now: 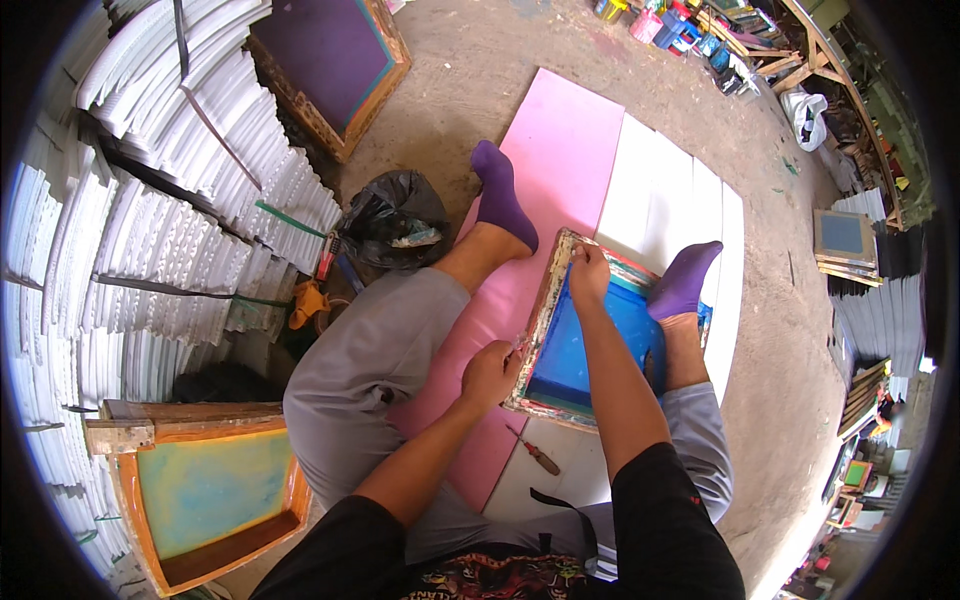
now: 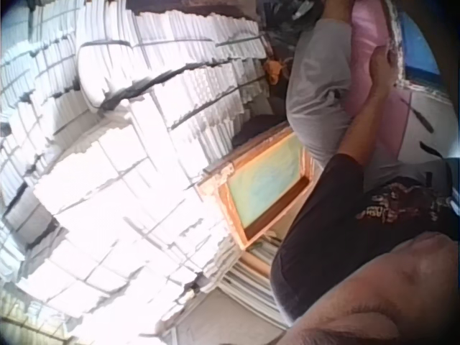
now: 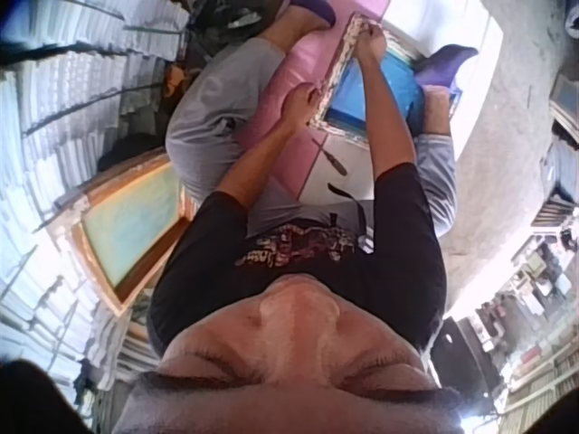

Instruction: The person sits on the floor and uses a screwdriver to remove screws from a blue screen printing frame. They place the removed screws into a black plastic bag and continue unscrewing the frame edges.

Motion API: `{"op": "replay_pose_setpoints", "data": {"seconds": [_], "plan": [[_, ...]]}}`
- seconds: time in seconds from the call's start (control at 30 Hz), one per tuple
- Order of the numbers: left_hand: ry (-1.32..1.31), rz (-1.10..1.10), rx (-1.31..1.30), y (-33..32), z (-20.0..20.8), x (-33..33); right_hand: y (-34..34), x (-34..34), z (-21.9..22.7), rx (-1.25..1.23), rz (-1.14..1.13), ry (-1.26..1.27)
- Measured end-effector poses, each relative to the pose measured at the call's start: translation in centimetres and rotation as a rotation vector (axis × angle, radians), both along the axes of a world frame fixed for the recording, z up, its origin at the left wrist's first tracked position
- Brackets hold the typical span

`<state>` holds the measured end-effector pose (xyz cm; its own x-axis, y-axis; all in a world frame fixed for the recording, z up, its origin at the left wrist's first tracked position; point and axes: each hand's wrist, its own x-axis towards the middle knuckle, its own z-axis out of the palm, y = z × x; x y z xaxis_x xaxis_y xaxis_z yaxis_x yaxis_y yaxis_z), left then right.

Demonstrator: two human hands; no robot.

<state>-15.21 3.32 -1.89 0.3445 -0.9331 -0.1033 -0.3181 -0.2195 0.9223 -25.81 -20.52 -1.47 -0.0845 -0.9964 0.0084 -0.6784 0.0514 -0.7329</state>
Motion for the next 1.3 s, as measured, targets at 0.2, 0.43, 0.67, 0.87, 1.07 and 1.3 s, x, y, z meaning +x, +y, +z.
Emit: {"op": "replay_pose_setpoints", "data": {"seconds": [0.2, 0.43, 0.67, 0.87, 1.07, 1.3], "plan": [[0.005, -0.007, 0.007, 0.0, 0.3, 0.2, 1.7, 0.9, 1.6, 0.004, 0.093, 0.268], [0.014, -0.02, 0.027, 0.1, 0.8, 0.3, 2.8, 2.7, 2.5, -0.126, 0.091, 0.425], [-0.005, -0.026, 0.01, 0.0, 0.8, 0.2, 1.9, 3.2, 1.2, -0.148, 0.166, 0.512], [-0.042, -0.006, 0.057, 0.0, 0.4, 0.1, 5.3, 4.2, 1.1, -0.197, 0.26, 0.42], [0.152, 0.065, 0.105, -0.4, 0.2, 0.2, 10.8, 4.0, 0.7, -0.272, 0.329, 0.184], [0.575, 0.134, 0.168, -1.3, -4.2, 2.7, 17.2, 4.4, 3.9, -0.247, 0.457, -0.063]]}}
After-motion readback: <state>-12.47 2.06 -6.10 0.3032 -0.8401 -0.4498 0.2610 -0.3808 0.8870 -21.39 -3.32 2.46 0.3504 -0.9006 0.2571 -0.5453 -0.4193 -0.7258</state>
